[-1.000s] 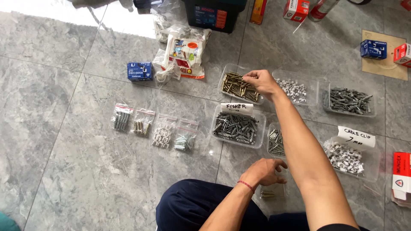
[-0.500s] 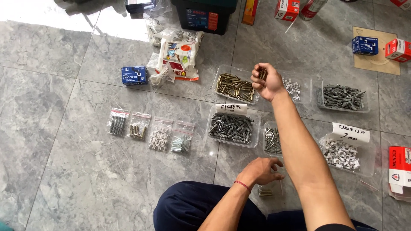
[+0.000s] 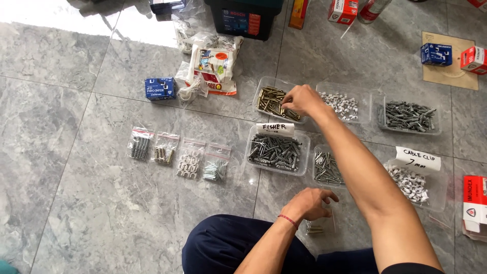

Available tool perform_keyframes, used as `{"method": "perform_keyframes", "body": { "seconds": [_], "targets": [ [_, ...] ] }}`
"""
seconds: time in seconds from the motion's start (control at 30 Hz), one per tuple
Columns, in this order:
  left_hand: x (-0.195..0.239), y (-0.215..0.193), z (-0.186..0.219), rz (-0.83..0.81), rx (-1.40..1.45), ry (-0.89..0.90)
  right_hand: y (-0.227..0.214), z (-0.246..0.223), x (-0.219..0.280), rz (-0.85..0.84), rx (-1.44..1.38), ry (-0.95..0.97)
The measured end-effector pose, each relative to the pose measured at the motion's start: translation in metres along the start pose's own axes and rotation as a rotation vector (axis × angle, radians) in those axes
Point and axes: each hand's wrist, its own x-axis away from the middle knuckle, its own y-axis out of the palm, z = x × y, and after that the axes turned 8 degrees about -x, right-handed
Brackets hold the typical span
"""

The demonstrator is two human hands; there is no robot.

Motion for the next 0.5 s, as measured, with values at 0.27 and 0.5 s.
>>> {"method": "perform_keyframes", "body": {
  "seconds": [0.27,0.5],
  "targets": [
    [-0.001,0.000,-0.004,-0.010,0.001,-0.014,0.039,0.010,-0.024,0.060,0.145,-0.004],
    [-0.005,0.003,-0.008,-0.030,0.012,0.014,0.043,0.011,-0.030,0.057,0.194,-0.029]
  ]
}}
